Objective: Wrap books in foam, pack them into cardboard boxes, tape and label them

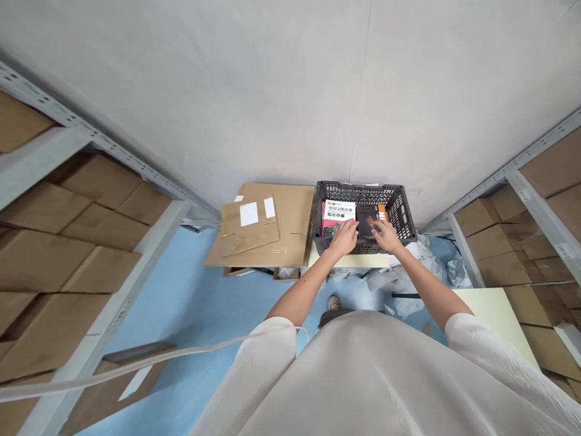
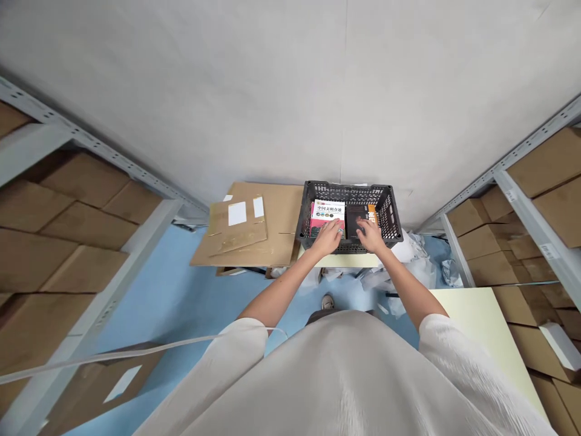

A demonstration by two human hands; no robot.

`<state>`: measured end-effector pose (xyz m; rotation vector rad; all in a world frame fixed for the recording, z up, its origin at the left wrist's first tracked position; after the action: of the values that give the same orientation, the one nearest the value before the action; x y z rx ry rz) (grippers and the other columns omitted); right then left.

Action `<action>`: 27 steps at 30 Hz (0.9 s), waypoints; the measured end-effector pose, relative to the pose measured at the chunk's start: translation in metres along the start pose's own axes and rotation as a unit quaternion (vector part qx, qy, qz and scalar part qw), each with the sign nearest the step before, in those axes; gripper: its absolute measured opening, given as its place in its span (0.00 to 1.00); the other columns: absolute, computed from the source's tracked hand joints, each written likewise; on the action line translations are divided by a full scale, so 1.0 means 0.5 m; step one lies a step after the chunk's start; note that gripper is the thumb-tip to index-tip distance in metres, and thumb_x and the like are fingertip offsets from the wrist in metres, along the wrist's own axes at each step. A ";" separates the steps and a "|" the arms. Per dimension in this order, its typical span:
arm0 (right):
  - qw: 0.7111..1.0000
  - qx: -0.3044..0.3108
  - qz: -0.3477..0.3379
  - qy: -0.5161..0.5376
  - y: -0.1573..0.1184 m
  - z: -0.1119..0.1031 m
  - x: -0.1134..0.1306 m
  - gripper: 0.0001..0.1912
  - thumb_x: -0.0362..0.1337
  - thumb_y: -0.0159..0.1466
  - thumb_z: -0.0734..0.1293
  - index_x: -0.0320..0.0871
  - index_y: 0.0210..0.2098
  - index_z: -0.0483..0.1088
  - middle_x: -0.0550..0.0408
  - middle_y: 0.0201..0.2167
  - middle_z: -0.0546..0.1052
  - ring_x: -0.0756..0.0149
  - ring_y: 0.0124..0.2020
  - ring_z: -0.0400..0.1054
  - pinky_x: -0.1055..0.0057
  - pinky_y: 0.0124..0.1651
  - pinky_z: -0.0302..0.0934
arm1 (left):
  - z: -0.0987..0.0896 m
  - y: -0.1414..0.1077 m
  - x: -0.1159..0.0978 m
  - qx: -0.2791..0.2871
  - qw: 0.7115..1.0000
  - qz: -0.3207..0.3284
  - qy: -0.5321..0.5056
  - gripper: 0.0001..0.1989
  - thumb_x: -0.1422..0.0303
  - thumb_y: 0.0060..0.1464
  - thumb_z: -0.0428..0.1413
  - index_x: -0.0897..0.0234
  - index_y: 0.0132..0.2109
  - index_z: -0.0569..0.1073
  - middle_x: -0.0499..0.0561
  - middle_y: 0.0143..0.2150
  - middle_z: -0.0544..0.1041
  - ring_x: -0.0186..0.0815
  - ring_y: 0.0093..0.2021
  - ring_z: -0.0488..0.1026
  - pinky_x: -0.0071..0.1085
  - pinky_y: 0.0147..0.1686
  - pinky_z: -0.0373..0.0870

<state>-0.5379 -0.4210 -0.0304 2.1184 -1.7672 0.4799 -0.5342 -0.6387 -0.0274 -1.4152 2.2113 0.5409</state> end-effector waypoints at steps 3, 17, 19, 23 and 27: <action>0.999 0.019 0.040 -0.027 0.018 0.005 -0.031 0.22 0.42 0.74 0.63 0.49 0.64 0.77 0.45 0.66 0.76 0.46 0.65 0.69 0.50 0.66 0.65 | 0.022 0.036 0.009 0.037 0.999 0.007 -0.006 0.25 0.69 0.73 0.49 0.61 0.72 0.71 0.61 0.75 0.70 0.49 0.75 0.67 0.50 0.75 0.62; 0.980 0.143 0.131 -0.043 0.186 0.109 -0.212 0.22 0.40 0.65 0.72 0.43 0.58 0.78 0.41 0.56 0.82 0.53 0.55 0.79 0.62 0.59 0.71 | 0.166 0.216 0.051 0.193 0.974 -0.111 -0.048 0.20 0.67 0.70 0.55 0.61 0.65 0.77 0.61 0.65 0.81 0.49 0.66 0.79 0.42 0.66 0.73; 0.983 0.141 0.117 -0.022 0.203 0.123 -0.220 0.24 0.41 0.64 0.72 0.44 0.59 0.77 0.42 0.57 0.81 0.54 0.54 0.79 0.63 0.59 0.71 | 0.177 0.226 0.062 0.199 0.970 -0.133 -0.048 0.20 0.66 0.69 0.57 0.61 0.65 0.77 0.62 0.65 0.81 0.49 0.65 0.79 0.43 0.65 0.73; 0.982 0.145 0.120 0.003 0.221 0.143 -0.228 0.25 0.43 0.63 0.73 0.44 0.58 0.76 0.41 0.58 0.79 0.51 0.56 0.78 0.59 0.61 0.71 | 0.191 0.238 0.078 0.222 0.963 -0.151 -0.023 0.20 0.66 0.68 0.57 0.60 0.64 0.77 0.63 0.68 0.79 0.52 0.68 0.77 0.47 0.67 0.72; 0.968 0.158 0.194 0.000 0.225 0.153 -0.238 0.28 0.46 0.63 0.74 0.41 0.59 0.74 0.38 0.60 0.76 0.50 0.57 0.77 0.57 0.62 0.71 | 0.199 0.247 0.083 0.232 0.962 -0.143 -0.018 0.23 0.66 0.67 0.58 0.60 0.67 0.75 0.63 0.70 0.77 0.52 0.69 0.76 0.46 0.67 0.72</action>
<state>-0.6656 -0.3718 -0.1482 1.9567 -2.2423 0.9160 -0.6460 -0.5659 -0.1227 -1.4108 1.8898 -0.0530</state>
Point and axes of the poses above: each hand's wrist, its own y-axis towards the middle knuckle, its own z-axis out of the palm, x = y × z, the point moved 4 cm from there along y, towards the middle knuckle
